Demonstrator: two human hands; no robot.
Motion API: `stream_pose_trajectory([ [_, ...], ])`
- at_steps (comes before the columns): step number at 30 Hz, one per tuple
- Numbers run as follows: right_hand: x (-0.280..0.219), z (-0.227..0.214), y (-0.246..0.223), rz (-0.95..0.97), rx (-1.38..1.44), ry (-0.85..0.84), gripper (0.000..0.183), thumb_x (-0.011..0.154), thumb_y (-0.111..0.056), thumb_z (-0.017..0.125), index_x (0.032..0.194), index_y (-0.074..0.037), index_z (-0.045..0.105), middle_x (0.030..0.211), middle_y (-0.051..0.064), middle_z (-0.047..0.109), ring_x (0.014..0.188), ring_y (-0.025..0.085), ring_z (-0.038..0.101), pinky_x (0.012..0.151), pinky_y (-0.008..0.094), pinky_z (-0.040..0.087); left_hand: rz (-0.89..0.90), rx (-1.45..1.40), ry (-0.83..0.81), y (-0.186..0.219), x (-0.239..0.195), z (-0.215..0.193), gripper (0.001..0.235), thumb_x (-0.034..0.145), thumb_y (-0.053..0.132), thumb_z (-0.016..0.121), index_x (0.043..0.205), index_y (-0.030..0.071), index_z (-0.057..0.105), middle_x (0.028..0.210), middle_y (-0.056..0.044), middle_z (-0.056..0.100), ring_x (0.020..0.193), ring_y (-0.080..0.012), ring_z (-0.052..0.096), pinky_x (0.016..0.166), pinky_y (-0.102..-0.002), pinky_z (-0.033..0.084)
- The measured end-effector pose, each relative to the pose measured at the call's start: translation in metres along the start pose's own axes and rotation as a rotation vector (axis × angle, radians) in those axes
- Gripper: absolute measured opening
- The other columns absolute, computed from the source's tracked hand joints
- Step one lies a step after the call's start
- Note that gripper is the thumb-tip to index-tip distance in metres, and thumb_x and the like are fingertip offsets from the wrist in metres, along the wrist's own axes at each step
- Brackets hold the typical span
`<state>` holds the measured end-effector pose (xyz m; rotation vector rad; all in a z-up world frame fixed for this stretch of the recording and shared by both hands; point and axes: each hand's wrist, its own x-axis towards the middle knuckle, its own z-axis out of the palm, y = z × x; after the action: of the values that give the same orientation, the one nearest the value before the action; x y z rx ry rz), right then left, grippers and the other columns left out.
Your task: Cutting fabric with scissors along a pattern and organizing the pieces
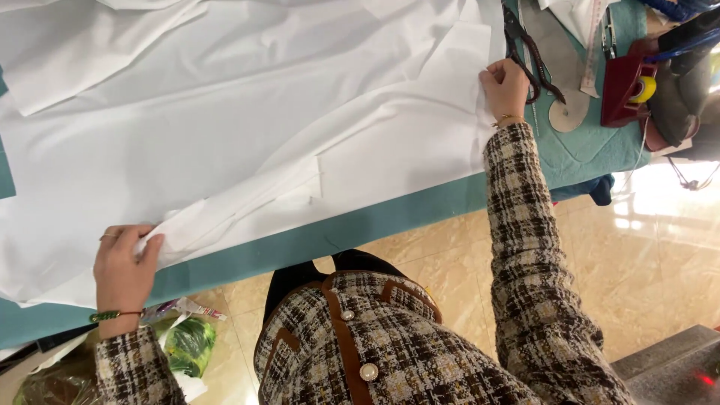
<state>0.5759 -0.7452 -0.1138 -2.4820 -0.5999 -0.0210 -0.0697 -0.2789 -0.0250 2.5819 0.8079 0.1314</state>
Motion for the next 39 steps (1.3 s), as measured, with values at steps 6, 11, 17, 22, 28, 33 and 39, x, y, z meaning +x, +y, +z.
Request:
stream_pose_trajectory([
  [6, -0.030, -0.046, -0.025, 0.064, 0.201, -0.058, 0.012, 0.104, -0.014, 0.075, 0.098, -0.012, 0.065, 0.084, -0.001, 0.061, 0.076, 0.013, 0.054, 0.071, 0.033, 0.048, 0.013, -0.065, 0.083, 0.000, -0.013, 0.003, 0.014, 0.103, 0.006, 0.071, 0.113, -0.004, 0.072, 0.120, -0.018, 0.064, 0.114, -0.0358, 0.059, 0.094, -0.050, 0.049],
  [11, -0.031, -0.034, 0.006, 0.024, 0.217, -0.054, 0.013, 0.104, -0.019, 0.076, 0.104, -0.011, 0.065, 0.090, 0.002, 0.065, 0.081, 0.014, 0.060, 0.069, 0.033, 0.049, 0.035, -0.008, 0.148, 0.001, -0.005, -0.003, 0.016, 0.098, -0.001, 0.071, 0.114, -0.003, 0.067, 0.118, -0.020, 0.065, 0.116, -0.0384, 0.056, 0.097, -0.052, 0.047],
  [17, -0.031, -0.029, -0.008, 0.028, 0.297, -0.032, 0.016, 0.110, -0.014, 0.080, 0.112, -0.007, 0.066, 0.090, 0.007, 0.067, 0.075, 0.016, 0.064, 0.061, 0.036, 0.057, -0.208, -0.059, 0.196, -0.010, -0.021, -0.003, 0.035, 0.090, 0.007, 0.070, 0.124, 0.005, 0.063, 0.121, -0.018, 0.059, 0.106, -0.0416, 0.060, 0.079, -0.055, 0.049],
  [22, -0.040, -0.043, -0.041, 0.058, 0.158, -0.135, 0.025, 0.113, -0.011, 0.074, 0.135, 0.000, 0.069, 0.077, 0.012, 0.060, 0.065, 0.023, 0.056, 0.058, 0.050, 0.048, -0.260, -0.105, 0.307, -0.010, -0.026, 0.007, 0.011, 0.105, 0.016, 0.066, 0.111, 0.007, 0.070, 0.100, -0.007, 0.072, 0.083, -0.0209, 0.065, 0.067, -0.035, 0.053],
  [28, -0.035, -0.043, -0.002, 0.020, -0.089, -0.041, 0.015, 0.109, -0.003, 0.069, 0.097, -0.006, 0.078, 0.076, 0.004, 0.062, 0.070, 0.016, 0.045, 0.062, 0.049, 0.039, -0.439, -0.489, 0.574, 0.020, -0.035, -0.006, 0.014, 0.108, 0.016, 0.053, 0.111, 0.004, 0.058, 0.090, -0.010, 0.062, 0.058, -0.0166, 0.038, 0.052, -0.036, 0.030],
  [33, -0.060, -0.060, 0.001, -0.126, -0.014, 0.282, 0.011, 0.116, -0.006, 0.074, 0.106, -0.006, 0.071, 0.083, 0.006, 0.065, 0.066, 0.017, 0.056, 0.060, 0.038, 0.051, -0.462, -0.874, 0.811, 0.024, -0.050, -0.005, 0.011, 0.105, 0.020, 0.051, 0.106, 0.009, 0.051, 0.095, -0.005, 0.051, 0.081, -0.0167, 0.046, 0.070, -0.033, 0.040],
  [39, -0.124, -0.083, -0.050, -0.172, 0.198, 0.419, 0.017, 0.124, -0.011, 0.051, 0.112, -0.001, 0.056, 0.089, 0.011, 0.054, 0.053, 0.015, 0.043, 0.050, 0.031, 0.045, -0.451, -1.092, 0.653, 0.012, -0.091, -0.023, 0.012, 0.090, 0.009, 0.052, 0.099, 0.017, 0.057, 0.097, -0.003, 0.063, 0.092, -0.0167, 0.060, 0.085, -0.033, 0.050],
])
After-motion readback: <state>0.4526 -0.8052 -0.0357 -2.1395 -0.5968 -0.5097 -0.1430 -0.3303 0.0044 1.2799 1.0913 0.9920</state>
